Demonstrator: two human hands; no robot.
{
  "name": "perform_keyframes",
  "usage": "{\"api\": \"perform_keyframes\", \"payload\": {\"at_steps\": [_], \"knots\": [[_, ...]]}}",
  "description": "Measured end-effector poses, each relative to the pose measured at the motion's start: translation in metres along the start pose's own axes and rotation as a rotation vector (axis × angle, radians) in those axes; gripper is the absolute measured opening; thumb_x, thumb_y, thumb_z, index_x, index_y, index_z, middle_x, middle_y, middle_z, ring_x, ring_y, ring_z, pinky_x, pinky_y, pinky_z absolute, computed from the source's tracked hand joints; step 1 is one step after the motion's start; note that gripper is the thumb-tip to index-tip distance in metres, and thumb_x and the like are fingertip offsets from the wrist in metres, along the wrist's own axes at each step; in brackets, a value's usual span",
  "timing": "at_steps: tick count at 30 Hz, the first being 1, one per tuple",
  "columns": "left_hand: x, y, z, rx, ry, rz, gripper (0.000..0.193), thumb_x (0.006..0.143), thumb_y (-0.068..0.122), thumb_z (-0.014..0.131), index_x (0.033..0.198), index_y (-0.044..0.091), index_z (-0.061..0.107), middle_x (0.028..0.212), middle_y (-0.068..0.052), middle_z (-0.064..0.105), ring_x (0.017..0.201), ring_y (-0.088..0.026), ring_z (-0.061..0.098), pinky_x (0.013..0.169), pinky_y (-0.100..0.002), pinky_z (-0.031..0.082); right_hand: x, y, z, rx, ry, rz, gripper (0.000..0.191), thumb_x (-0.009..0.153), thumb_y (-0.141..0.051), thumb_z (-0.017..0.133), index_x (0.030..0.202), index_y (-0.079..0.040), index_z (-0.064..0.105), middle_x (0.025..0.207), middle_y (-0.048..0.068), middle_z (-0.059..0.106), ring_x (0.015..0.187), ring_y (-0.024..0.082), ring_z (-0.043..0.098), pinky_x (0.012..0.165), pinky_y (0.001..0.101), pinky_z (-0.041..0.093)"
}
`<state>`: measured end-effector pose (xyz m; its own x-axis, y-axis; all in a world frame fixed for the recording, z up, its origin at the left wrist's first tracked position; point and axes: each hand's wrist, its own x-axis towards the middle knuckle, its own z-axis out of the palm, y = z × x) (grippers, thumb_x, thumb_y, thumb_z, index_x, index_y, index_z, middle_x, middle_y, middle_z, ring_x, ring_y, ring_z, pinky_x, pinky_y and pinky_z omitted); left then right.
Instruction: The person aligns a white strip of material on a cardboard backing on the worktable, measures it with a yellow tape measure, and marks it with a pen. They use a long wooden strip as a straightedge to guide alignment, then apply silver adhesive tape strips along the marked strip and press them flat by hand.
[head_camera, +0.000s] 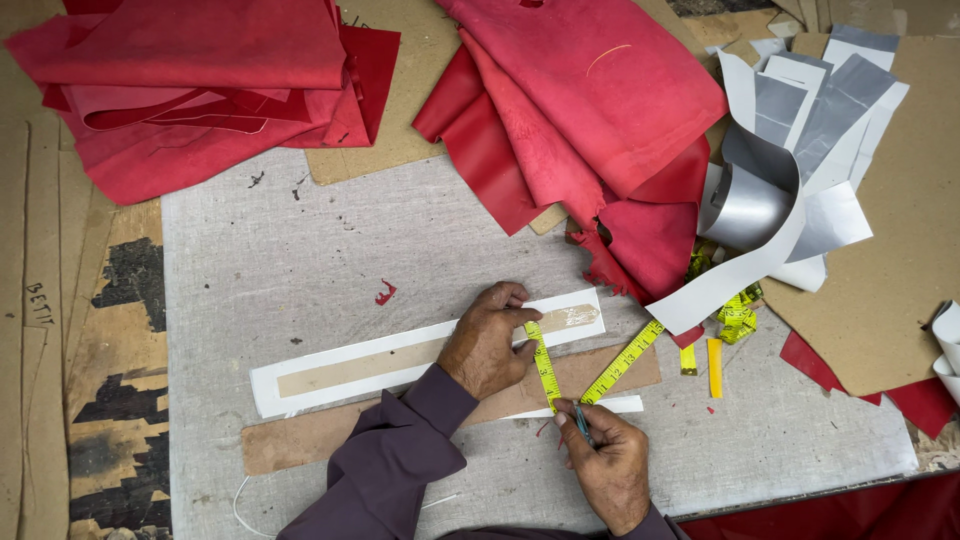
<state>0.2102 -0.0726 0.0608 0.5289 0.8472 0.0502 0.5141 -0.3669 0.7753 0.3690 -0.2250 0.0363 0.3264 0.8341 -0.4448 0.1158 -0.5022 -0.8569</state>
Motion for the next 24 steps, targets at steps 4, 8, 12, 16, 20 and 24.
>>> {"api": "perform_keyframes", "payload": {"at_steps": [4, 8, 12, 16, 20, 24], "knots": [[-0.002, -0.004, 0.0, -0.004, 0.007, -0.001, 0.035, 0.074, 0.005, 0.082, 0.108, 0.0, 0.076, 0.125, -0.011, 0.058, 0.119, -0.024, 0.061, 0.1, -0.032, 0.055, -0.001, 0.0, 0.003, 0.015, 0.0, -0.017, 0.027, 0.086, -0.009, 0.075, 0.11, 0.001, 0.078, 0.071, 0.011, 0.082, 0.048, 0.008, 0.061, 0.043, 0.0254, 0.05], [-0.005, -0.006, 0.0, -0.007, -0.004, -0.001, 0.035, 0.074, 0.004, 0.082, 0.108, 0.0, 0.075, 0.125, -0.011, 0.057, 0.119, -0.024, 0.06, 0.102, -0.033, 0.053, -0.004, -0.001, 0.005, -0.013, 0.004, 0.002, 0.026, 0.086, -0.01, 0.075, 0.11, 0.001, 0.078, 0.069, 0.012, 0.081, 0.048, 0.008, 0.062, 0.043, 0.0249, 0.05], [-0.007, -0.005, -0.002, -0.005, -0.006, 0.011, 0.035, 0.074, 0.003, 0.081, 0.109, 0.0, 0.075, 0.126, -0.012, 0.057, 0.12, -0.025, 0.059, 0.103, -0.033, 0.052, -0.006, -0.001, 0.007, -0.004, 0.002, -0.006, 0.026, 0.086, -0.01, 0.075, 0.11, 0.001, 0.079, 0.069, 0.01, 0.08, 0.05, 0.007, 0.061, 0.043, 0.0245, 0.05], [-0.009, -0.003, -0.003, -0.014, -0.005, 0.007, 0.035, 0.074, 0.003, 0.082, 0.108, 0.0, 0.075, 0.125, -0.011, 0.057, 0.119, -0.024, 0.06, 0.103, -0.033, 0.052, -0.009, -0.001, 0.007, -0.005, 0.009, -0.008, 0.026, 0.086, -0.01, 0.075, 0.109, 0.0, 0.079, 0.07, 0.009, 0.081, 0.05, 0.007, 0.062, 0.042, 0.0247, 0.05], [-0.011, -0.002, -0.002, -0.011, -0.012, 0.002, 0.036, 0.074, 0.003, 0.082, 0.109, 0.0, 0.075, 0.125, -0.011, 0.056, 0.119, -0.024, 0.059, 0.104, -0.033, 0.052, -0.01, 0.001, 0.007, -0.001, 0.008, -0.018, 0.025, 0.086, -0.009, 0.075, 0.109, 0.0, 0.079, 0.069, 0.009, 0.08, 0.05, 0.007, 0.062, 0.042, 0.0245, 0.05], [-0.012, -0.004, -0.003, 0.01, -0.01, 0.013, 0.036, 0.074, 0.002, 0.081, 0.11, 0.0, 0.075, 0.124, -0.011, 0.056, 0.118, -0.024, 0.06, 0.104, -0.032, 0.052, -0.011, 0.002, 0.008, 0.019, 0.008, -0.028, 0.024, 0.086, -0.009, 0.075, 0.108, 0.0, 0.079, 0.069, 0.009, 0.079, 0.051, 0.006, 0.062, 0.042, 0.0244, 0.05]]}}
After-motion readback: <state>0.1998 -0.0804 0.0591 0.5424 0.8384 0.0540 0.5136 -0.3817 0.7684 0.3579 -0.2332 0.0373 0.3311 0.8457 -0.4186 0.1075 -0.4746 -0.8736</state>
